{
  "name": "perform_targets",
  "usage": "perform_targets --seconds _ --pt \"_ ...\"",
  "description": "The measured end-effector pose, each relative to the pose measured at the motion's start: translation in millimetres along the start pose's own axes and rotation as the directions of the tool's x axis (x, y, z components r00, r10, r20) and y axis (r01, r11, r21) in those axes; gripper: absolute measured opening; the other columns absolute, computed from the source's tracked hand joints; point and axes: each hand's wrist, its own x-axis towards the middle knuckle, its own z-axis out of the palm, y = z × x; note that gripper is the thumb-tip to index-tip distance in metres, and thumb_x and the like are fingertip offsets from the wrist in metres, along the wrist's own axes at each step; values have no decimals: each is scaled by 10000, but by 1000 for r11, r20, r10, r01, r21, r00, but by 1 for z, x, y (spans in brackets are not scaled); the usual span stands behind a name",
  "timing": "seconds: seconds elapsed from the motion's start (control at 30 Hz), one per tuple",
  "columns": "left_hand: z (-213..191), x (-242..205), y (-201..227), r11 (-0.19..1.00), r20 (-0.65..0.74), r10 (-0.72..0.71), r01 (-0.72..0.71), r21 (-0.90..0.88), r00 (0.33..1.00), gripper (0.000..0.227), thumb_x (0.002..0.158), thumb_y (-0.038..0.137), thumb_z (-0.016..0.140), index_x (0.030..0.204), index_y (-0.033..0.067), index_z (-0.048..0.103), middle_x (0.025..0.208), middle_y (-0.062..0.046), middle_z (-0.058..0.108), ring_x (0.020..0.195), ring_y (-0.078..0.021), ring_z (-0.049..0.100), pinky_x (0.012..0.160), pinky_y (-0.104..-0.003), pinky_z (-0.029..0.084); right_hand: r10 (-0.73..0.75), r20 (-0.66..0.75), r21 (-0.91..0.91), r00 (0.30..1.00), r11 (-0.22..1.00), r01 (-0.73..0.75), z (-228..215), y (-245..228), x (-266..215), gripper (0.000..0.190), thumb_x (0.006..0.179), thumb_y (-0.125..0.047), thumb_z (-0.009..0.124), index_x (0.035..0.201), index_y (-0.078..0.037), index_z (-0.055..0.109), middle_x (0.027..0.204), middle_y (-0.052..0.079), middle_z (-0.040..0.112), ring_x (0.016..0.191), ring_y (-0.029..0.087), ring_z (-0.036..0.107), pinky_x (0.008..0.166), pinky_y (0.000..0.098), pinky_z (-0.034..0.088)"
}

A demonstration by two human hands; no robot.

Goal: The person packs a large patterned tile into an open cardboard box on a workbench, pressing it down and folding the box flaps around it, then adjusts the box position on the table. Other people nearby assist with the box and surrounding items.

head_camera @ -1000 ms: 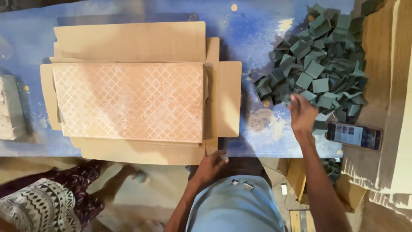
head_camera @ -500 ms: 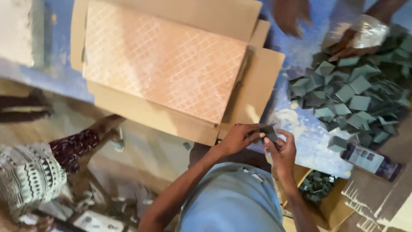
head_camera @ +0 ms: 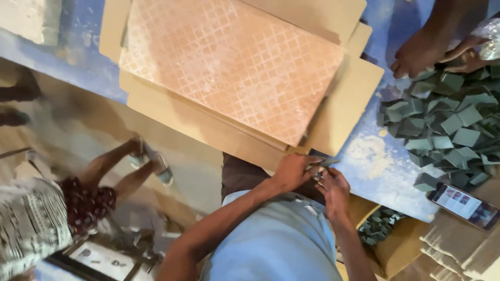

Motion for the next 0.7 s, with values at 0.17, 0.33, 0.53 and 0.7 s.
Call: perform_targets --seconds 0.17,0.33,0.53,0.7 --pt "-97 -26 -34 995 -64 -78 74 -67 995 379 916 394 696 1194 147 768 919 -162 761 815 -346 723 749 -444 568 -248 -34 -94 968 965 244 94 18 -22 136 992 -50 688 1103 -23 615 1085 102 674 977 197 665 812 393 562" --pt "-210 -59 -109 975 -146 -43 10 -221 988 375 909 425 734 1134 127 767 924 -109 785 804 -256 758 733 -384 584 -440 -12 186 898 882 434 176 53 -26 68 946 16 618 991 -35 615 1125 126 694 1045 239 707 969 427 647" --pt "-344 -130 -248 911 -452 -370 222 -348 812 298 844 326 820 1069 131 805 952 -90 805 780 -153 758 731 -304 598 -315 297 -325 901 854 406 218 86 -43 114 971 4 625 920 -53 540 1117 224 755 916 266 709 765 392 598" --pt "-468 -171 -317 834 -764 -471 503 -224 440 237 903 320 774 969 97 818 718 -76 751 596 -173 688 590 -332 513 -143 381 -620 914 693 367 229 122 -60 296 850 -199 768 1103 -50 731 1036 102 774 907 148 732 759 312 587"
